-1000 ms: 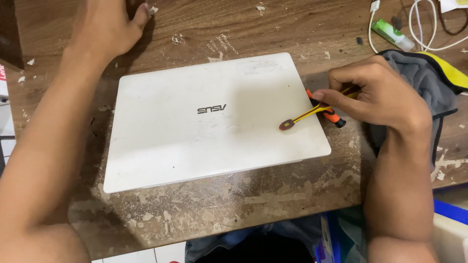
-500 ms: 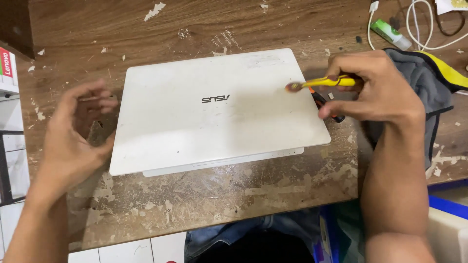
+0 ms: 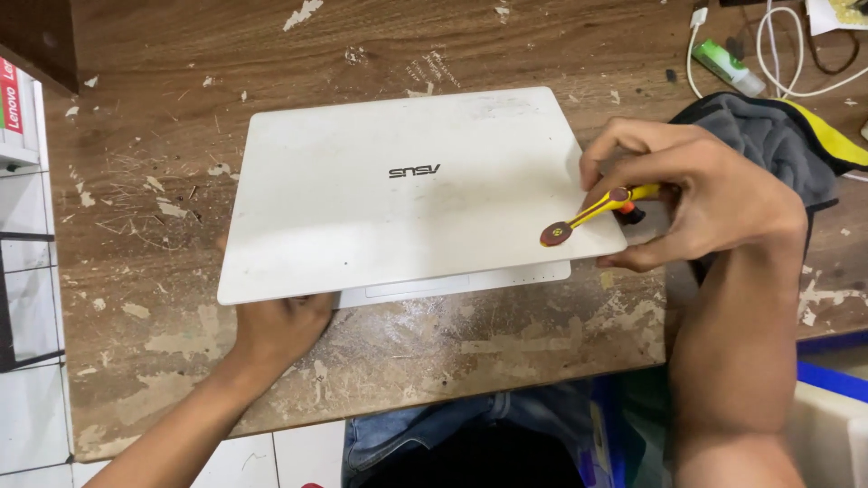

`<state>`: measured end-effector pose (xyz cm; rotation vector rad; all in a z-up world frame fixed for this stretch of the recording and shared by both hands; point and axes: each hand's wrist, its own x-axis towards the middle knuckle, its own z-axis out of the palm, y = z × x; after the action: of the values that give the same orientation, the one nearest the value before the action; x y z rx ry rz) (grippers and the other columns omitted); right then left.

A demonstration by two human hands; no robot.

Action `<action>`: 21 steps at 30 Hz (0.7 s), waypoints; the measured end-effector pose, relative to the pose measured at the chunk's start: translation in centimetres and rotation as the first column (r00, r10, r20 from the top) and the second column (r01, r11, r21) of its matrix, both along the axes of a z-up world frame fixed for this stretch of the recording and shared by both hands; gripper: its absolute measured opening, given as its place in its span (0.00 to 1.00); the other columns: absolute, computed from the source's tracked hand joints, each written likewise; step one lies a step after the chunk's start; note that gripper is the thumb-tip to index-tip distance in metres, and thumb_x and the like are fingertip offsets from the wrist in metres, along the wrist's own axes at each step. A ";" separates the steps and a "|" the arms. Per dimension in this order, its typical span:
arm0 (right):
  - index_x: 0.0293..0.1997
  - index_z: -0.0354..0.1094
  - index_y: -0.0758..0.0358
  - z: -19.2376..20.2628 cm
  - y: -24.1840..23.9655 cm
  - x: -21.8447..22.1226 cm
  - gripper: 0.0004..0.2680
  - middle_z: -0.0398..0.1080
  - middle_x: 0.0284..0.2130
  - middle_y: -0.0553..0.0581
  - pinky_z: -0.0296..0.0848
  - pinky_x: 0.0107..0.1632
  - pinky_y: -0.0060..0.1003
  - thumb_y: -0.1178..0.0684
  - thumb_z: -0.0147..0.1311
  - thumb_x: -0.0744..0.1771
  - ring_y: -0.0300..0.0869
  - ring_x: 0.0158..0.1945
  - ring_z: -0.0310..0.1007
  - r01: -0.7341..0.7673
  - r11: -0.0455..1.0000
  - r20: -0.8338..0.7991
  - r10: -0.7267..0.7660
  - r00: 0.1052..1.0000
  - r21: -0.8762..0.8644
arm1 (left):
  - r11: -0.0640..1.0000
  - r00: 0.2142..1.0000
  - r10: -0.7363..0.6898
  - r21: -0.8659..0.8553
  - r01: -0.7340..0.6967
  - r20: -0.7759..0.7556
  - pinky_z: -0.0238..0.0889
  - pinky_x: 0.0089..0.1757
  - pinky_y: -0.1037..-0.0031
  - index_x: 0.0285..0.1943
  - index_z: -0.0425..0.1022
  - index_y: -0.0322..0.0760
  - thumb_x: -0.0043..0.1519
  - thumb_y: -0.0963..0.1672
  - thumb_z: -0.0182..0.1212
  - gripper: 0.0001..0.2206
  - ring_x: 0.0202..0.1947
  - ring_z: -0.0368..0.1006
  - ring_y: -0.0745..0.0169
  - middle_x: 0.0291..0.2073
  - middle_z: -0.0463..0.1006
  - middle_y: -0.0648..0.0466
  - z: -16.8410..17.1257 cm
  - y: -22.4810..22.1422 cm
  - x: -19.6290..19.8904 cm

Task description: A person is performing maintenance on a laptop, including applying a small label and using a screwdriver on the casing.

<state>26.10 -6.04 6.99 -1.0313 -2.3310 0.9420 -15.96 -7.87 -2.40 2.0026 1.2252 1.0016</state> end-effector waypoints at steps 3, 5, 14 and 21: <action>0.39 0.76 0.65 0.9 0.0 -0.9 0.15 0.76 0.47 0.58 0.75 0.40 0.33 0.58 0.72 0.53 0.42 0.44 0.78 -0.077 0.996 -0.014 0.077 0.997 0.035 | 1.000 0.997 -0.022 -0.017 0.020 -0.072 0.52 0.60 0.59 0.54 0.67 0.29 0.59 0.37 0.62 0.15 0.51 0.67 0.45 0.45 0.70 0.42 -0.5 0.1 -0.4; 0.33 0.75 0.67 1.3 -0.4 -1.1 0.14 0.79 0.39 0.61 0.81 0.46 0.29 0.49 0.70 0.55 0.46 0.49 0.84 -0.008 0.998 -0.038 0.010 0.999 0.067 | 0.998 0.982 -0.063 -0.042 0.056 -0.176 0.55 0.52 0.58 0.48 0.68 0.30 0.61 0.39 0.62 0.10 0.44 0.67 0.46 0.38 0.70 0.44 -1.0 0.1 -0.8; 0.35 0.71 0.78 -0.4 1.2 0.3 0.19 0.76 0.36 0.72 0.73 0.27 0.28 0.47 0.64 0.55 0.53 0.44 0.82 0.107 0.957 -0.187 -0.057 0.981 0.269 | 0.954 0.930 -0.155 0.193 0.228 -0.333 0.69 0.45 0.53 0.51 0.72 0.23 0.66 0.39 0.57 0.09 0.41 0.72 0.37 0.38 0.76 0.39 -0.9 1.4 -0.2; 0.47 0.53 0.75 -5.6 4.1 6.0 0.15 0.66 0.57 0.87 0.58 0.19 0.10 0.47 0.47 0.71 0.40 0.32 0.69 0.304 0.939 -0.403 -0.344 0.848 -0.161 | 0.959 0.925 -0.107 0.206 0.192 -0.366 0.68 0.54 0.54 0.57 0.74 0.28 0.67 0.41 0.60 0.12 0.56 0.59 0.37 0.63 0.65 0.31 0.2 1.2 0.2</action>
<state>32.09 -1.90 1.35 -1.0835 -1.7038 1.0226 -15.79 -6.67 -2.18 2.5084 1.1452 0.7646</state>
